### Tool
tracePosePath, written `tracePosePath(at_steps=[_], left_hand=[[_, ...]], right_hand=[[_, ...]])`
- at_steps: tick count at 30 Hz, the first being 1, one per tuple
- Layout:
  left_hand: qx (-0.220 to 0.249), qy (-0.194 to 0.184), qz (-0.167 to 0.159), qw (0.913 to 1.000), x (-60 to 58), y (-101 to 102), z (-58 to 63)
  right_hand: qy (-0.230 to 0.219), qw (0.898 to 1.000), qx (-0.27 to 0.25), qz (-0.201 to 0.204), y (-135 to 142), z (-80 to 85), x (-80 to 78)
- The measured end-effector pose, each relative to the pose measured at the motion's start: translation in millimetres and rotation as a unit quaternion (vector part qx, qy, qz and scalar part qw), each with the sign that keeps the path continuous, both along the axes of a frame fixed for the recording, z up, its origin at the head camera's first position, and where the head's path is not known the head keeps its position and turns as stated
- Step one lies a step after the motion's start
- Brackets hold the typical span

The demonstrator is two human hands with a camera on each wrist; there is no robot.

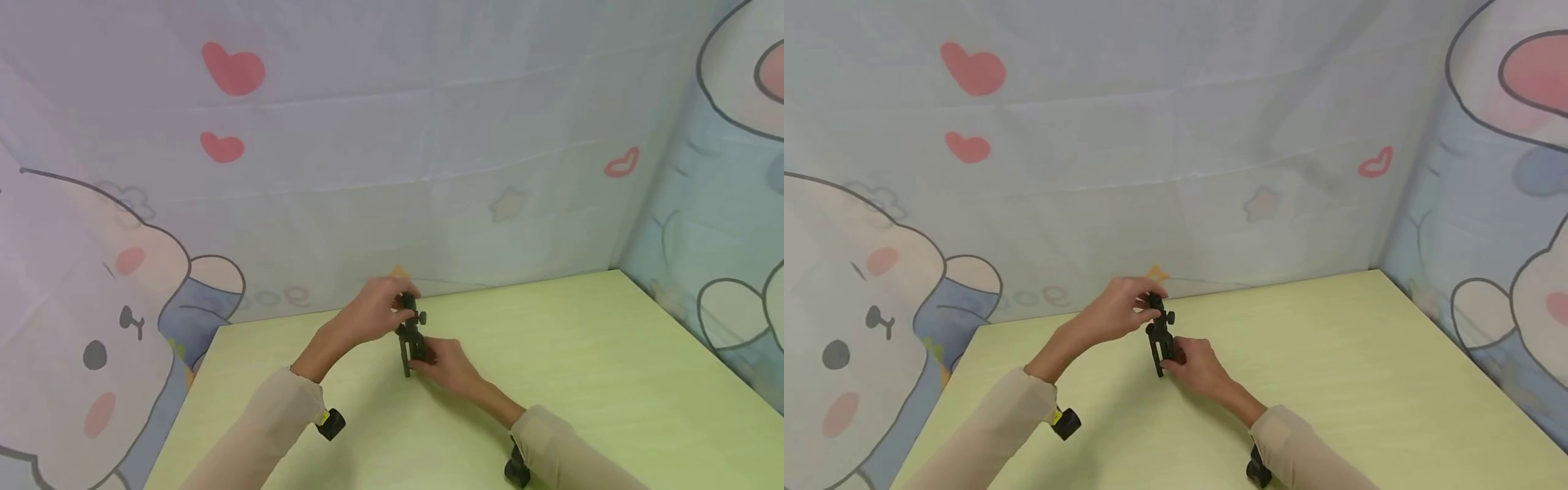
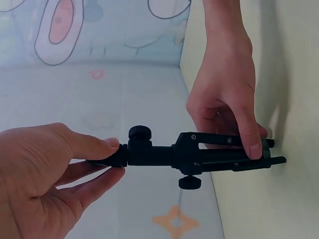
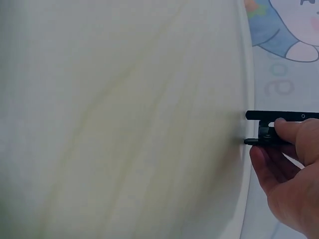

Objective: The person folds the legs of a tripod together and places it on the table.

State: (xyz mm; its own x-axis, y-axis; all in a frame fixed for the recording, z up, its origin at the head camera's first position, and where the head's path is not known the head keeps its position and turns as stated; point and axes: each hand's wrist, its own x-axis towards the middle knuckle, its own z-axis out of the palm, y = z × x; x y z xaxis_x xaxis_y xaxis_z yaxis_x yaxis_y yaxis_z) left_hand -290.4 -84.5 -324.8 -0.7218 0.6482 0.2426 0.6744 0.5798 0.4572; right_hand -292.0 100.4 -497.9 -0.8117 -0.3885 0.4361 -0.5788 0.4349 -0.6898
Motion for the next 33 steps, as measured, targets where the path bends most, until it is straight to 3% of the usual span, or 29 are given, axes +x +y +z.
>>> tracePosePath(at_steps=[7, 12, 18, 24, 27, 30, 33], left_hand=[[0.002, -0.007, -0.016, 0.9998, -1.0, -4, 0.6], [0.015, 0.010, -0.014, 0.9997, 0.8, -6, -1.4], [0.104, 0.007, 0.005, 0.9945, 1.4, -18, -10.9], [0.205, 0.020, 0.043, 0.9775, 4.8, -34, -16.4], [0.248, 0.021, 0.057, 0.9669, 5.6, -40, -19.0], [0.278, 0.013, 0.072, 0.9578, 5.9, -46, -22.7], [0.299, -0.005, 0.083, 0.9506, 6.0, -52, -27.3]], right_hand=[[0.002, 1.000, -0.009, 0.018, 0, -5.3, -5.6], [0.013, 1.000, -0.017, 0.022, 2, -6.4, -6.8], [0.016, 0.999, -0.044, 0.013, 8, -8.1, -8.1], [-0.024, 0.993, -0.112, -0.005, 17, -1.0, -9.8], [-0.093, 0.981, -0.172, 0.007, 22, 4.1, -10.2], [-0.182, 0.952, -0.247, 0.023, 26, 9.5, -10.0], [-0.228, 0.931, -0.286, 0.015, 31, 15.4, -9.2]])
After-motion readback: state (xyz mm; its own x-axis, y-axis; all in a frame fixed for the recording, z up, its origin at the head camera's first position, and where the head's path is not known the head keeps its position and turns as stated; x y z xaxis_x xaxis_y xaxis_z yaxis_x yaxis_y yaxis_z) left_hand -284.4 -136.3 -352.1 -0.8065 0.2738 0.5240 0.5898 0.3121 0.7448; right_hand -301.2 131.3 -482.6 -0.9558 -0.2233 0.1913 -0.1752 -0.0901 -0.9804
